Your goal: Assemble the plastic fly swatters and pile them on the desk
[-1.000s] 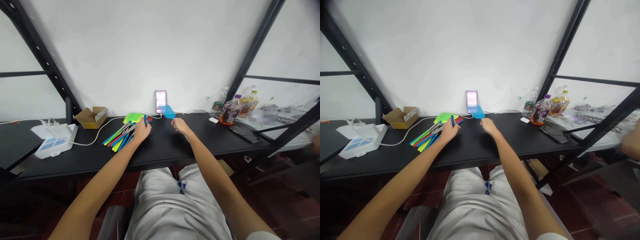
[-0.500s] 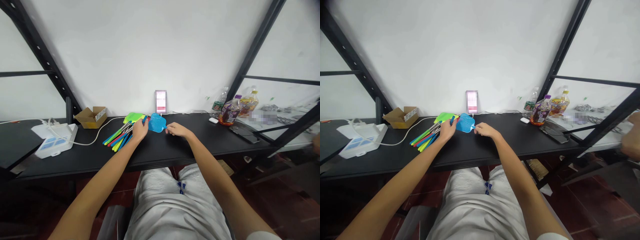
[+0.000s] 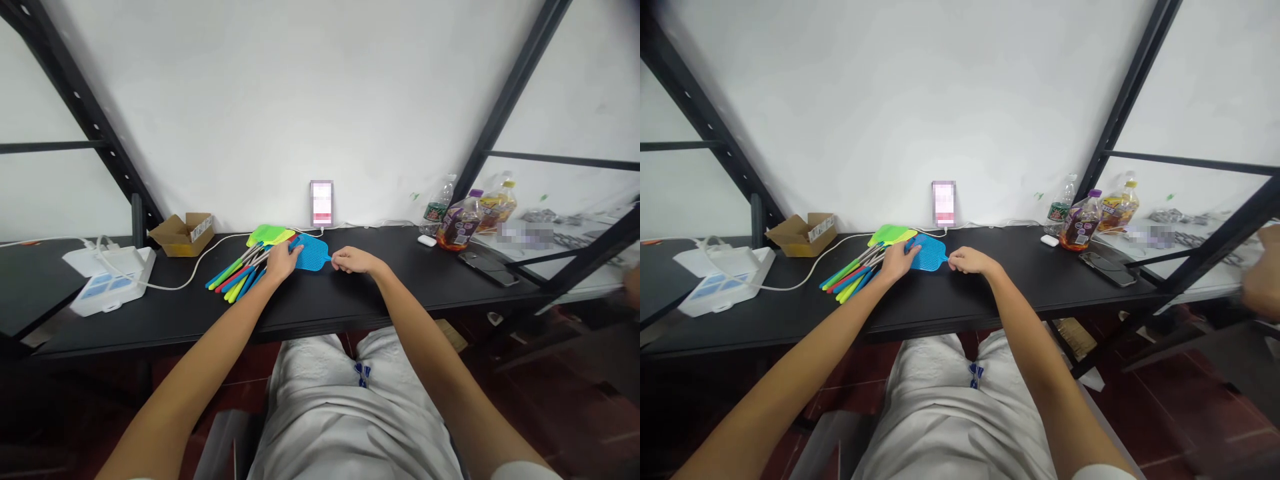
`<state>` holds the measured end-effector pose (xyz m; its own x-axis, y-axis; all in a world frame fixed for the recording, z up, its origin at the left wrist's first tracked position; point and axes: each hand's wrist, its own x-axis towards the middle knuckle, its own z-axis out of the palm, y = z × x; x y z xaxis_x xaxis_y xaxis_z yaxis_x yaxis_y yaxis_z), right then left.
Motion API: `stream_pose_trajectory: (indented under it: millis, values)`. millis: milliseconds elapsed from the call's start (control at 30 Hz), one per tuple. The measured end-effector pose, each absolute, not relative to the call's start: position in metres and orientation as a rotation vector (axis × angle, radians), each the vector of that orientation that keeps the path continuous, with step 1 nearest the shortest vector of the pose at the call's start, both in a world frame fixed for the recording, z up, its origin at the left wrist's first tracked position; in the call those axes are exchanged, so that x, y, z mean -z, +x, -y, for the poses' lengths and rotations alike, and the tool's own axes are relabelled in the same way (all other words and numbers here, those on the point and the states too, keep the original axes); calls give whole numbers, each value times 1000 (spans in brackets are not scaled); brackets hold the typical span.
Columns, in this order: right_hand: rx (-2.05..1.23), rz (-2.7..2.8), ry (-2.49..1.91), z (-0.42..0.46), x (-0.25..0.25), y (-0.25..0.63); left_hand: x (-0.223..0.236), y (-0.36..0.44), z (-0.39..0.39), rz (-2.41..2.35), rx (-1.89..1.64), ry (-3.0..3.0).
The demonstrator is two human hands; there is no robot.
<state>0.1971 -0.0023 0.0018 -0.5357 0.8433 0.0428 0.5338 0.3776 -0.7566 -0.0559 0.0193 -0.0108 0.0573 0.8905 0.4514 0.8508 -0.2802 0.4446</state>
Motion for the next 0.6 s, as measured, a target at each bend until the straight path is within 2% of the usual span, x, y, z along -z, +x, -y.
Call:
stream_pose_trajectory:
  millis: [600]
  values:
    - [-827,2150,-1314,10,-7,194,7,-58,-18,-1928,-1095,2171]
